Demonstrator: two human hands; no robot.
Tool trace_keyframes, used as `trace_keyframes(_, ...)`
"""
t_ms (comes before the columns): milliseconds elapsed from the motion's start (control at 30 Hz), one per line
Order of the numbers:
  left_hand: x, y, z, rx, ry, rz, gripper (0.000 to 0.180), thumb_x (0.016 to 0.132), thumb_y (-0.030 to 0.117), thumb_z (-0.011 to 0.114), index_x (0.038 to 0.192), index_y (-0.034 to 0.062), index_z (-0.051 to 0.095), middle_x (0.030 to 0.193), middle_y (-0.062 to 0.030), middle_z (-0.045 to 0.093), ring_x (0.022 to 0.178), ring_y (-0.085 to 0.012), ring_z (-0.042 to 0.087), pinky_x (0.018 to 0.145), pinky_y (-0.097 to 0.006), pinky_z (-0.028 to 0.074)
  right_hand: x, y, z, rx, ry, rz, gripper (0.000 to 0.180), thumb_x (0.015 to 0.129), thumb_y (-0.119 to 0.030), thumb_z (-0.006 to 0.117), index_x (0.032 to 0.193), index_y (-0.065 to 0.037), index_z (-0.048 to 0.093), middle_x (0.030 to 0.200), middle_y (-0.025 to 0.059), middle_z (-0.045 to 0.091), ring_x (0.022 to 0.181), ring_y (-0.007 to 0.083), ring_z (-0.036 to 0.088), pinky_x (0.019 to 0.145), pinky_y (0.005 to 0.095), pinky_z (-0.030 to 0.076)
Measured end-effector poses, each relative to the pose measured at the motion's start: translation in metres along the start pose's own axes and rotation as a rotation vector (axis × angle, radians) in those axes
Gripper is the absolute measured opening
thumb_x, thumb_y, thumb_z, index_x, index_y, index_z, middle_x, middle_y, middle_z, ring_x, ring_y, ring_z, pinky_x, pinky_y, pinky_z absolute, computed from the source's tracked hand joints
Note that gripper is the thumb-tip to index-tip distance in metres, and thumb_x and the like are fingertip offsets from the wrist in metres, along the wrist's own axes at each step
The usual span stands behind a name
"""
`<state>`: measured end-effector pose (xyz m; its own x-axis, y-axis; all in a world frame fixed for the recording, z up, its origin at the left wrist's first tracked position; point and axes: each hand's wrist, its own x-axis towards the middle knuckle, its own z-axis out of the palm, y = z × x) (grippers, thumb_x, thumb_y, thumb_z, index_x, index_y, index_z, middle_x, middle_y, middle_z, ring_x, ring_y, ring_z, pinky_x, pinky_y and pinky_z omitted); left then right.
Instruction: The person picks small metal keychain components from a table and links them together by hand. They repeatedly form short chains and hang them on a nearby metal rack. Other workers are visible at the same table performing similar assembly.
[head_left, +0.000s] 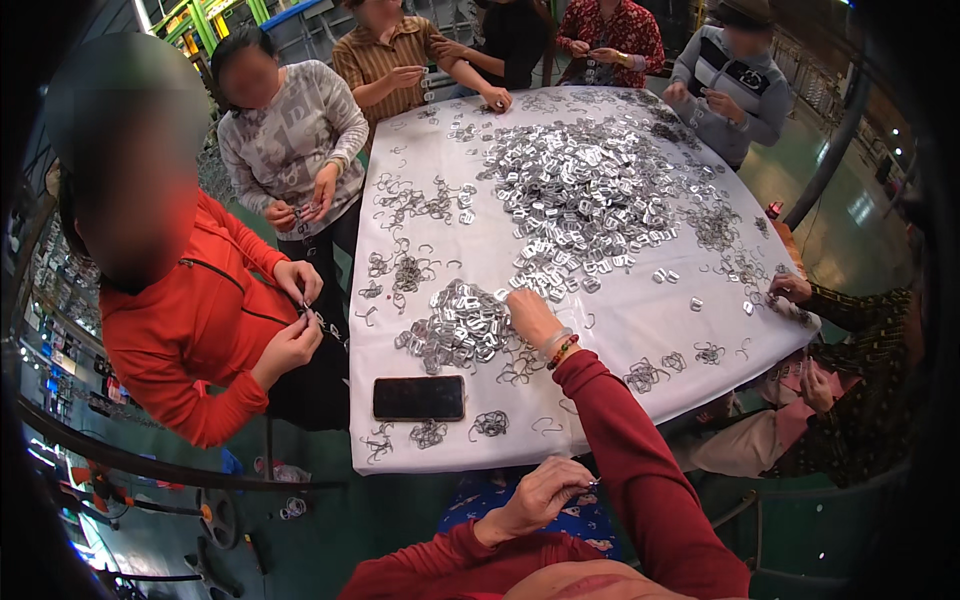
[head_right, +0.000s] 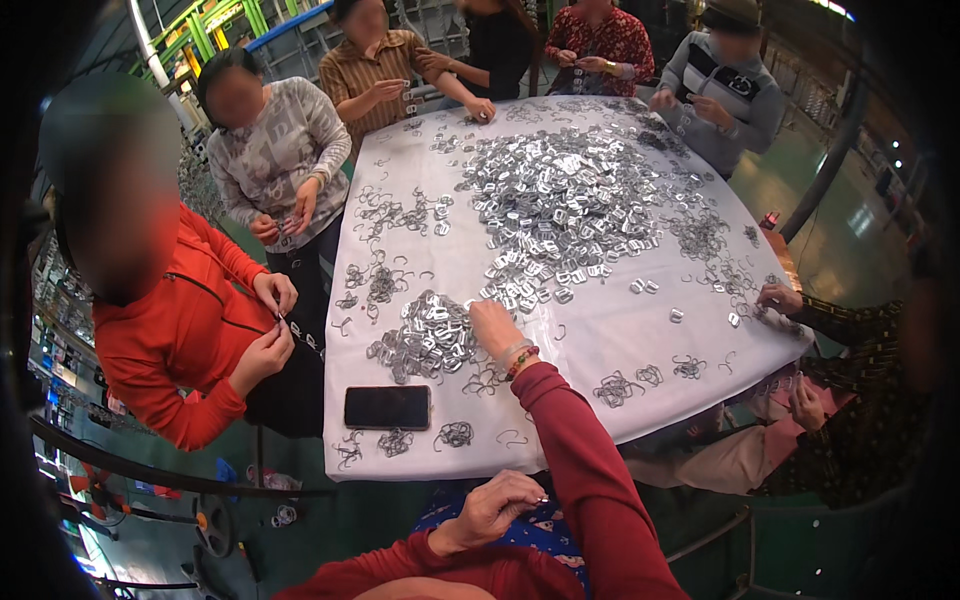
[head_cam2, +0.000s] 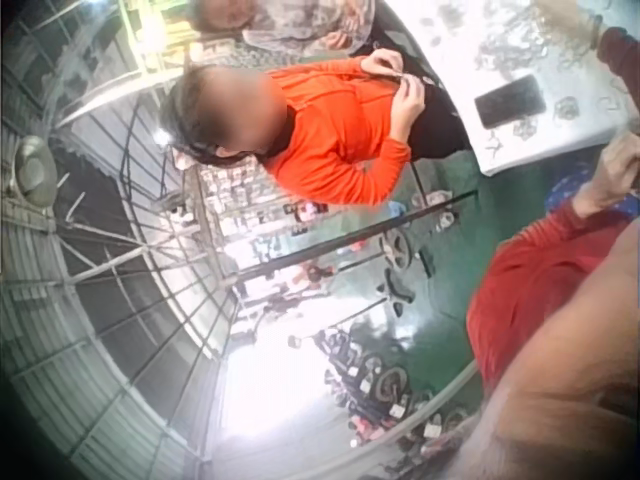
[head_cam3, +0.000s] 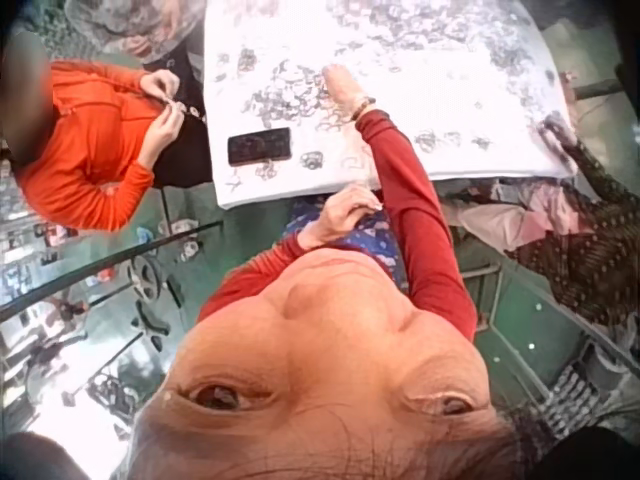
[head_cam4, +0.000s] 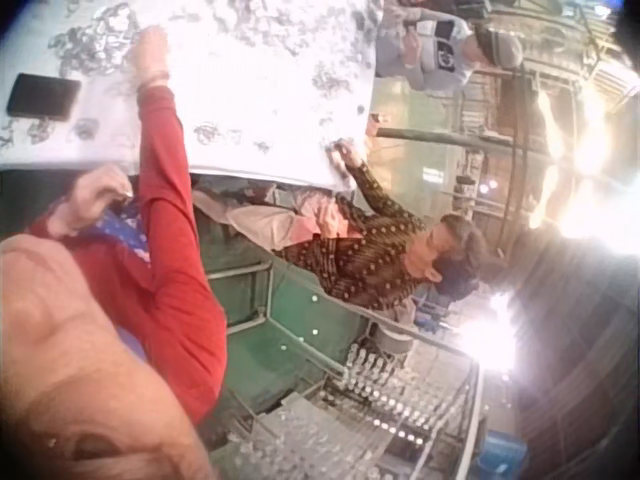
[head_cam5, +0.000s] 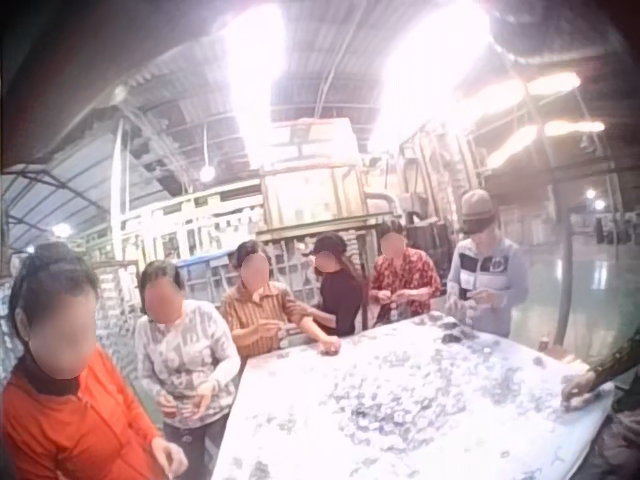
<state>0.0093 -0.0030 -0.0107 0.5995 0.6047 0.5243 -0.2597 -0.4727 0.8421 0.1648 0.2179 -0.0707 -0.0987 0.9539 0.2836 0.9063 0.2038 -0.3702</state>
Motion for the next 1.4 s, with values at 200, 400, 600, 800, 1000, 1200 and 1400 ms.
trace_keyframes(200, 0.002, 0.002, 0.004, 0.004, 0.014, 0.015, 0.020, 0.075, -0.007, 0.065, 0.093, 0.0003, 0.058, 0.092, -0.0107, 0.063, 0.088, -0.0276, 0.062, 0.077, -0.035, 0.050, -0.025, 0.033, -0.021, 0.514, 0.371, 0.237, 0.020, 0.070, -0.001, 0.059, 0.087, 0.006, 0.066, 0.074, 0.0219, 0.064, 0.070, 0.0293, 0.065, 0.067, 0.0343, 0.052)
trace_keyframes(400, 0.001, -0.001, 0.016, -0.053, 0.044, -0.047, 0.017, 0.078, -0.007, 0.062, 0.094, -0.0003, 0.059, 0.093, -0.0118, 0.062, 0.086, -0.0226, 0.062, 0.076, -0.031, 0.049, -0.072, 0.057, -0.048, 1.313, 0.427, 0.494, 0.018, 0.075, 0.006, 0.063, 0.092, 0.011, 0.061, 0.084, 0.0130, 0.064, 0.068, 0.0200, 0.064, 0.063, 0.0282, 0.057)
trace_keyframes(600, 0.002, 0.002, 0.021, -0.048, 0.065, 0.005, 0.014, 0.080, -0.002, 0.062, 0.094, 0.0017, 0.059, 0.089, -0.0093, 0.061, 0.084, -0.0252, 0.059, 0.076, -0.033, 0.046, -0.075, 0.089, -0.065, 1.083, 0.375, 0.553, 0.019, 0.076, 0.004, 0.062, 0.093, 0.014, 0.061, 0.084, 0.0171, 0.063, 0.070, 0.0208, 0.065, 0.060, 0.0279, 0.058)
trace_keyframes(800, 0.004, 0.002, 0.024, 0.003, 0.093, 0.030, 0.016, 0.078, -0.002, 0.065, 0.092, 0.0027, 0.059, 0.089, -0.0082, 0.062, 0.084, -0.0228, 0.060, 0.076, -0.032, 0.047, -0.096, 0.075, -0.086, 1.391, 0.407, 0.546, 0.025, 0.081, 0.001, 0.061, 0.103, 0.013, 0.058, 0.095, 0.0163, 0.062, 0.081, 0.0209, 0.063, 0.079, 0.0306, 0.056)
trace_keyframes(1000, 0.010, -0.004, 0.024, 0.027, 0.096, -0.041, 0.012, 0.080, 0.002, 0.064, 0.092, 0.0033, 0.060, 0.087, -0.0079, 0.061, 0.081, -0.0239, 0.059, 0.073, -0.033, 0.046, -0.216, -0.022, -0.146, 1.081, 0.339, 0.471, 0.017, 0.077, 0.004, 0.063, 0.092, 0.009, 0.063, 0.081, 0.0094, 0.064, 0.072, 0.0147, 0.059, 0.066, 0.0228, 0.047)
trace_keyframes(1200, 0.023, 0.004, 0.027, 0.060, 0.042, 0.028, 0.012, 0.079, 0.004, 0.064, 0.091, 0.0046, 0.060, 0.085, -0.0087, 0.060, 0.080, -0.0261, 0.057, 0.073, -0.034, 0.044, -0.266, -0.092, -0.178, 0.992, 0.431, 0.462, 0.014, 0.078, 0.010, 0.061, 0.091, 0.006, 0.064, 0.084, 0.0074, 0.064, 0.074, 0.0116, 0.059, 0.068, 0.0216, 0.047)
trace_keyframes(1400, 0.024, 0.003, 0.029, 0.155, 0.032, 0.060, 0.012, 0.078, 0.002, 0.065, 0.088, 0.0041, 0.061, 0.084, -0.0086, 0.060, 0.078, -0.0266, 0.057, 0.070, -0.034, 0.046, -0.271, -0.095, -0.171, 1.061, 0.525, 0.542, 0.014, 0.078, 0.009, 0.062, 0.092, 0.007, 0.064, 0.083, 0.0081, 0.064, 0.067, 0.0109, 0.058, 0.061, 0.0204, 0.046)
